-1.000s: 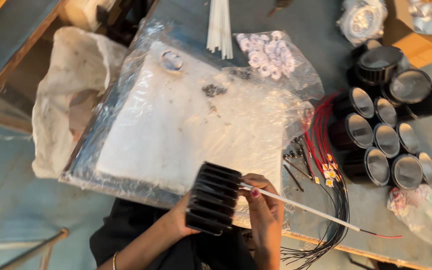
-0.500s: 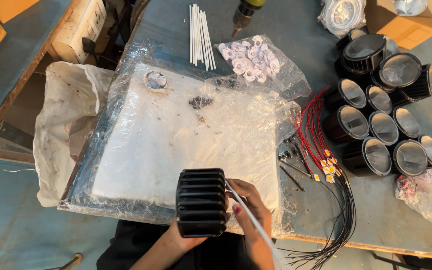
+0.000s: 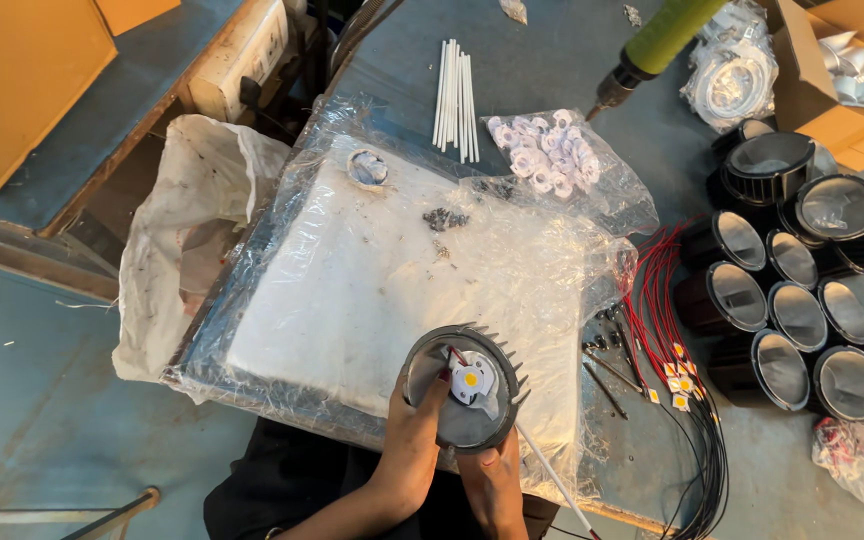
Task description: The person assembles LED light fixtures by inserting wires into a black heat sink housing, securing them with a hot glue gun, and attaching a white plastic rod. The person repeats the process for multiple units, handling LEDs, wires, and housings throughout.
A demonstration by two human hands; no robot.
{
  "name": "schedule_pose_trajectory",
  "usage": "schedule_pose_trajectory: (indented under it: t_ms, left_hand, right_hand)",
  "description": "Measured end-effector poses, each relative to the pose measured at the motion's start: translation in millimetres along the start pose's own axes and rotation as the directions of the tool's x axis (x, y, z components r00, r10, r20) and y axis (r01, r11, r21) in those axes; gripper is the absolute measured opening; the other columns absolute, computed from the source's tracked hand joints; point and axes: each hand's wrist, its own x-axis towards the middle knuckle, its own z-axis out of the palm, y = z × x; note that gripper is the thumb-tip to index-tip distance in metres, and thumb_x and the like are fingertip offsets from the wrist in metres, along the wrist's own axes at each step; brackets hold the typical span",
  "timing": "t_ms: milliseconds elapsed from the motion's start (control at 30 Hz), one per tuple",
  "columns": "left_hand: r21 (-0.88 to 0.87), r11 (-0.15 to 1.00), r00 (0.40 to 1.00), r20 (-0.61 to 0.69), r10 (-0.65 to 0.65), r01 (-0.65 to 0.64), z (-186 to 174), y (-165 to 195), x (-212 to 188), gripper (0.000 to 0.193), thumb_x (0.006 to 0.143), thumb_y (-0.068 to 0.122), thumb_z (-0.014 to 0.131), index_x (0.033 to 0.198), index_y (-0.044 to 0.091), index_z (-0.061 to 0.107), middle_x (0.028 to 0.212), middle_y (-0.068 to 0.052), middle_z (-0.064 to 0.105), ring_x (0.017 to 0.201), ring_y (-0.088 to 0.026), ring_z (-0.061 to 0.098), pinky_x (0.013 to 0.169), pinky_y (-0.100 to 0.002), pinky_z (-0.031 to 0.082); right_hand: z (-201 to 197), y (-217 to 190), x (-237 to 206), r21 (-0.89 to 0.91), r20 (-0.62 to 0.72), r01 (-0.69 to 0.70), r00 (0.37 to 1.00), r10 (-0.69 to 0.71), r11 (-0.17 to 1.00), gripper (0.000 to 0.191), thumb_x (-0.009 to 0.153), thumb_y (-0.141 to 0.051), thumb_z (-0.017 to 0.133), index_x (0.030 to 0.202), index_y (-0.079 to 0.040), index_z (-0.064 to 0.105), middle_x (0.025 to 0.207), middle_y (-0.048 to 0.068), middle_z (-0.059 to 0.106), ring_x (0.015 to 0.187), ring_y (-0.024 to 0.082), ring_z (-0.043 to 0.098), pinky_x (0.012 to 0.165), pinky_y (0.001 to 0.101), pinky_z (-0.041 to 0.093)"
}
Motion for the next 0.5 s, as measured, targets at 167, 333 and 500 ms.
schedule_pose_trajectory:
  t_ms: [167,333,500]
  left_hand:
    - [0.123,0.991,0.998,0.038,0.04,-0.044,-3.1,2.3,-6.2,0.045,0.093,0.021,0.063,0.134,0.004,0.052,0.119,-0.012,0.065,0.11,-0.018,0.063,0.093,-0.033,0.051]
    - [0.365,0.918,0.979,0.178,0.096,-0.156,-13.8,3.8,-2.5,0.052,0.095,0.023,0.062,0.14,0.003,0.047,0.129,-0.014,0.057,0.123,-0.021,0.055,0.103,-0.035,0.044]
    - [0.693,0.606,0.917,0.351,0.189,-0.39,-19.2,31.1,11.3,0.066,0.098,0.033,0.057,0.154,0.007,0.034,0.152,-0.016,0.036,0.145,-0.027,0.037,0.118,-0.046,0.034]
  right_hand:
    - [5.2,5.5,-2.3,0.086,-0.033,0.01,0.999,-0.007,0.996,0.102,0.077,-0.048,0.084,0.152,-0.003,0.033,0.152,0.015,0.044,0.14,0.031,0.043,0.117,0.0485,0.031]
    - [-1.2,13.1,-2.7,0.17,-0.192,0.02,0.981,0.013,0.985,0.095,0.075,-0.045,0.081,0.15,-0.009,0.036,0.153,0.01,0.044,0.139,0.027,0.044,0.115,0.0479,0.031]
    - [-15.7,-9.7,5.6,-0.033,-0.21,0.223,0.951,-0.225,0.974,0.098,0.077,-0.031,0.089,0.152,0.005,0.035,0.143,0.02,0.05,0.127,0.031,0.053,0.108,0.048,0.041]
